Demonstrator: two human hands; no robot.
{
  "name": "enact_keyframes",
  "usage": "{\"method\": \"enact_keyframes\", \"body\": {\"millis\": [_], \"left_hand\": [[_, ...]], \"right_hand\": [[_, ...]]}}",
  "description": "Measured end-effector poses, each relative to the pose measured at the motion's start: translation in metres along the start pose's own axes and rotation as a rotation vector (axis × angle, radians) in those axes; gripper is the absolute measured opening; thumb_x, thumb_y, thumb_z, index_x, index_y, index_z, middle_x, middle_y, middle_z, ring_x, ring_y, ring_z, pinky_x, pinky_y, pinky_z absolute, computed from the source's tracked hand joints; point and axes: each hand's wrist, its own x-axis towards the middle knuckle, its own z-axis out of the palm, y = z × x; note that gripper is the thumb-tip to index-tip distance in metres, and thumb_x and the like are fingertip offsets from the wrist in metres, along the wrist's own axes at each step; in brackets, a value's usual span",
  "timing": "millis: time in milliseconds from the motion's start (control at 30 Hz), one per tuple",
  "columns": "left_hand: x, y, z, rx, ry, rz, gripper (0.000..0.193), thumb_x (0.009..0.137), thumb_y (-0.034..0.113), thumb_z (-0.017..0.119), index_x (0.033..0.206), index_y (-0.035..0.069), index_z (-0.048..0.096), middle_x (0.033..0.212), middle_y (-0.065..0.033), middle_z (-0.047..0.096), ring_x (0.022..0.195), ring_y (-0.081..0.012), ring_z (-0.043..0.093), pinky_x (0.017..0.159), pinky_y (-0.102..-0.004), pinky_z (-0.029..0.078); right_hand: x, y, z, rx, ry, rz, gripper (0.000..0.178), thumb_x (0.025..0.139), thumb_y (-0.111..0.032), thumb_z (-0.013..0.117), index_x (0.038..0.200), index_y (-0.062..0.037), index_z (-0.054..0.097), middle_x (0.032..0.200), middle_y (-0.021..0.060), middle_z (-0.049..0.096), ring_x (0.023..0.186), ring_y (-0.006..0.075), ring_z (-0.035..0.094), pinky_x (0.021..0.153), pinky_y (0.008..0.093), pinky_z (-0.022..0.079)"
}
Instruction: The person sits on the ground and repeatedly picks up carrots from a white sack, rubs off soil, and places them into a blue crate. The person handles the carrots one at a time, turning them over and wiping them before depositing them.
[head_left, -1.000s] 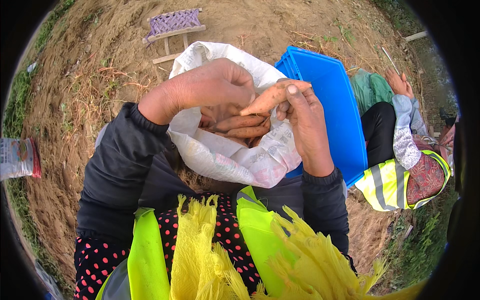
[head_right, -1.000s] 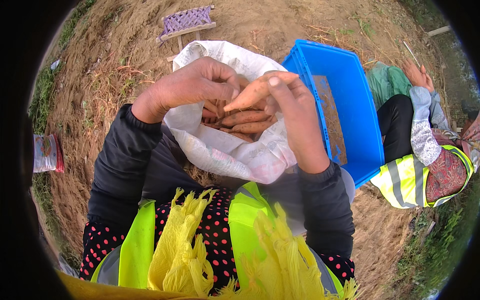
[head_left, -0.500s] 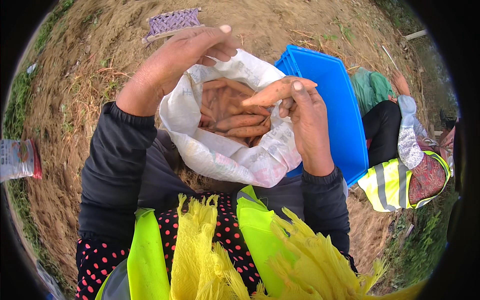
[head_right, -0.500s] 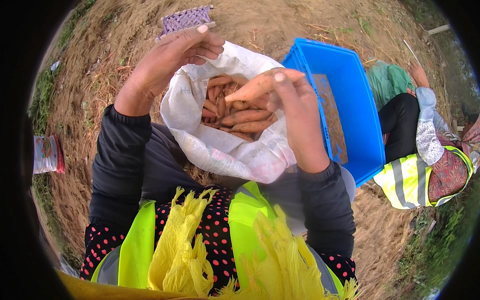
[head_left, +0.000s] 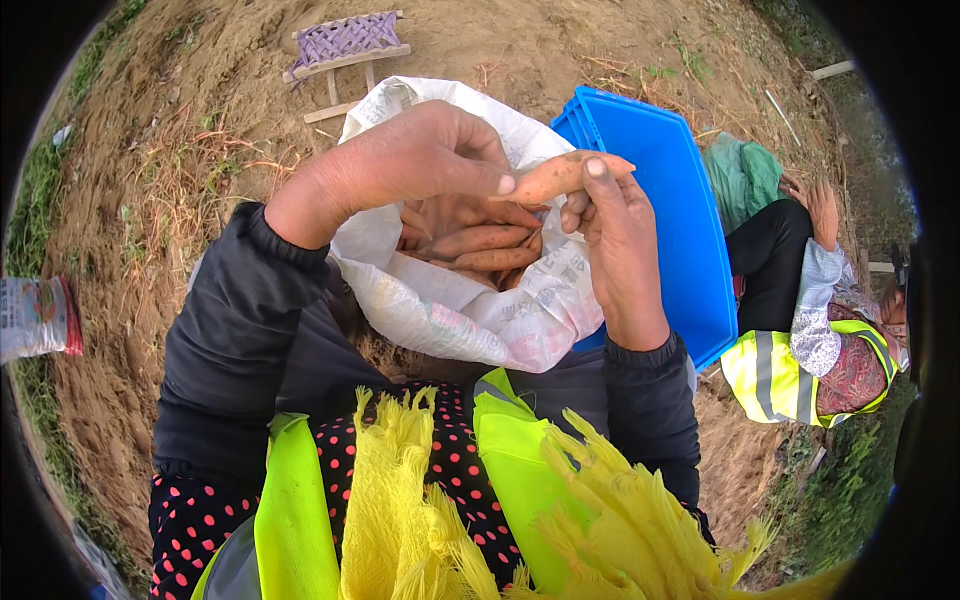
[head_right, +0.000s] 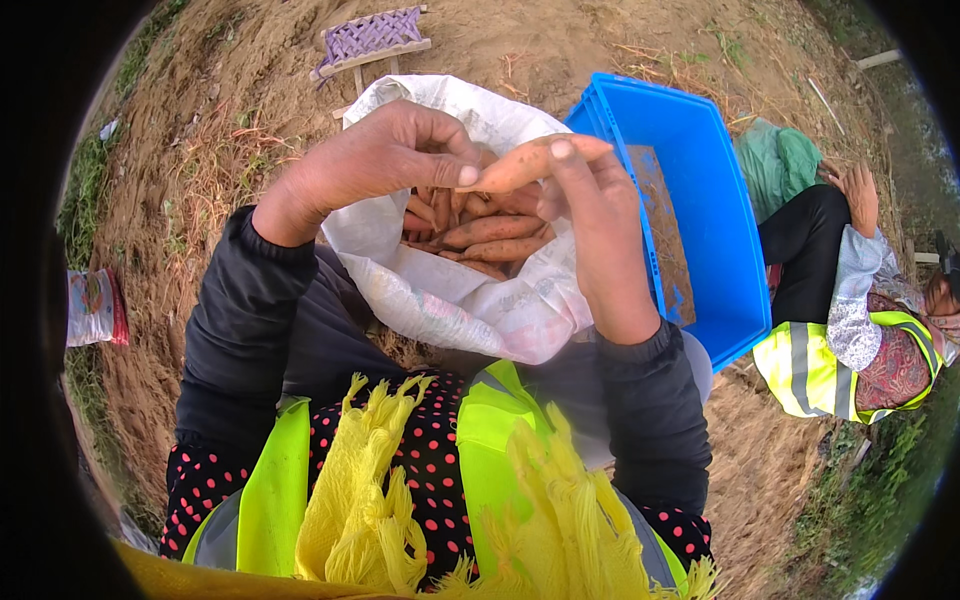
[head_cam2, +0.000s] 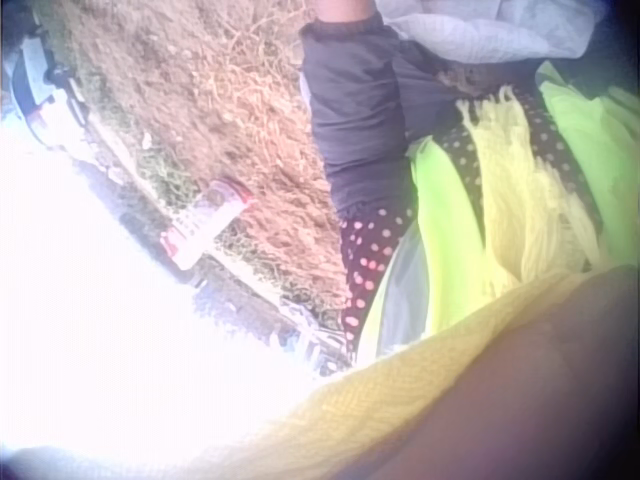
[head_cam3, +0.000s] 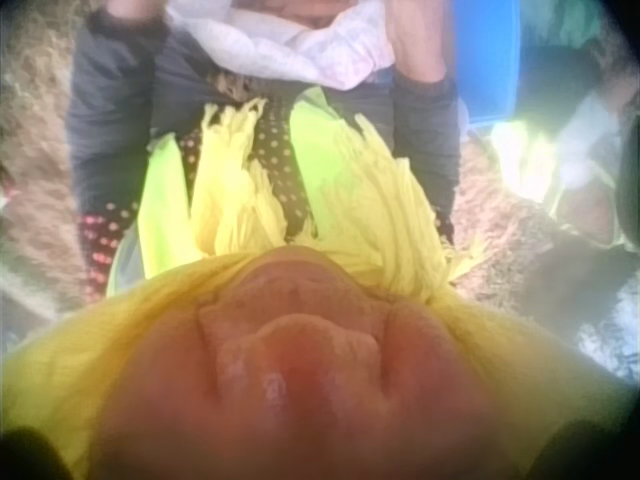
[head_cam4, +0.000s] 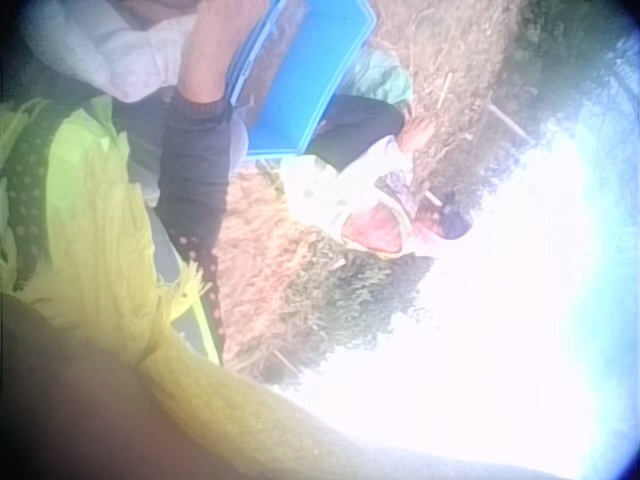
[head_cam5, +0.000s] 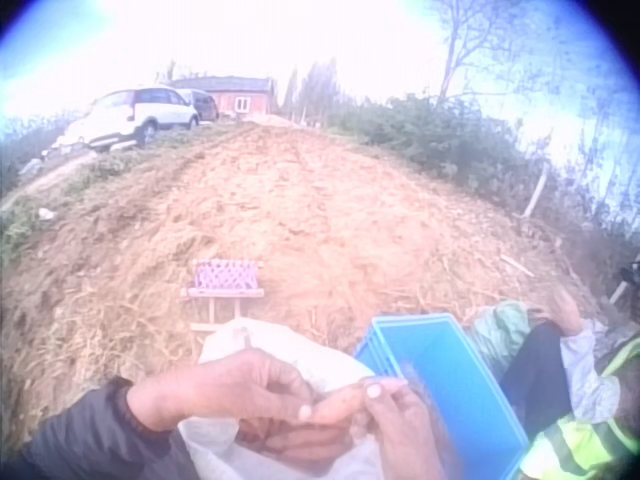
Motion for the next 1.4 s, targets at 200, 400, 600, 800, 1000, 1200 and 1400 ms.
{"method": "enact_keyframes", "body": {"millis": [200,400,600,800,1000,1200,1400], "left_hand": [[0.001,-0.003,0.000,0.098,0.041,0.058,0.019,0.094,0.020,0.073,0.091,0.001,0.072,0.078,0.0039,0.066,0.074,-0.0034,0.054,0.067,-0.0243,0.046],[-0.002,0.001,0.004,0.276,0.091,0.147,0.021,0.097,0.020,0.068,0.091,0.000,0.067,0.073,0.0019,0.061,0.072,-0.0058,0.051,0.065,-0.0264,0.045],[-0.002,0.000,0.002,0.246,0.189,0.160,0.023,0.102,0.024,0.060,0.097,0.001,0.062,0.079,0.0010,0.059,0.076,-0.0072,0.051,0.069,-0.0268,0.045],[0.001,-0.002,-0.020,-0.440,0.427,0.240,0.036,0.106,0.036,0.052,0.103,0.002,0.063,0.090,-0.0024,0.063,0.088,-0.0150,0.061,0.084,-0.0298,0.049],[0.000,0.000,-0.030,-0.760,0.912,0.187,0.059,0.103,0.047,0.051,0.138,0.000,0.053,0.125,-0.0106,0.065,0.116,-0.0214,0.062,0.102,-0.0350,0.047],[-0.002,0.000,-0.002,-0.149,0.253,0.103,0.040,0.095,0.028,0.071,0.124,0.002,0.066,0.110,-0.0070,0.070,0.105,-0.0134,0.064,0.090,-0.0284,0.050],[0.002,0.001,0.011,0.307,0.265,0.257,0.026,0.089,0.020,0.077,0.110,0.004,0.071,0.099,-0.0036,0.070,0.097,-0.0133,0.065,0.083,-0.0283,0.054]], "right_hand": [[0.001,0.002,-0.001,-0.001,-0.005,-0.001,0.032,0.100,-0.033,0.064,0.110,-0.0030,0.060,0.078,0.0008,0.057,0.066,0.0099,0.055,0.063,0.0245,0.044],[0.001,0.005,-0.003,-0.018,-0.008,0.006,0.033,0.100,-0.034,0.063,0.110,-0.0028,0.060,0.078,0.0005,0.057,0.066,0.0094,0.054,0.062,0.0240,0.043],[0.003,0.008,-0.003,-0.012,-0.013,-0.015,0.035,0.102,-0.035,0.060,0.112,-0.0019,0.060,0.077,0.0007,0.056,0.067,0.0089,0.052,0.063,0.0233,0.041],[0.002,0.009,-0.001,-0.013,-0.023,-0.031,0.035,0.102,-0.035,0.059,0.114,-0.0014,0.060,0.080,0.0016,0.057,0.069,0.0092,0.052,0.065,0.0235,0.041],[-0.002,0.009,0.002,-0.046,-0.057,-0.080,0.033,0.103,-0.029,0.058,0.119,-0.0006,0.060,0.085,0.0037,0.059,0.072,0.0103,0.053,0.066,0.0248,0.042],[-0.002,0.007,0.004,-0.079,-0.085,-0.120,0.035,0.102,-0.028,0.058,0.123,0.0003,0.060,0.086,0.0034,0.060,0.073,0.0095,0.052,0.066,0.0243,0.042],[-0.004,0.005,0.005,-0.134,-0.095,-0.143,0.039,0.101,-0.030,0.060,0.125,0.0009,0.058,0.090,0.0032,0.061,0.074,0.0079,0.052,0.068,0.0235,0.042]]}}
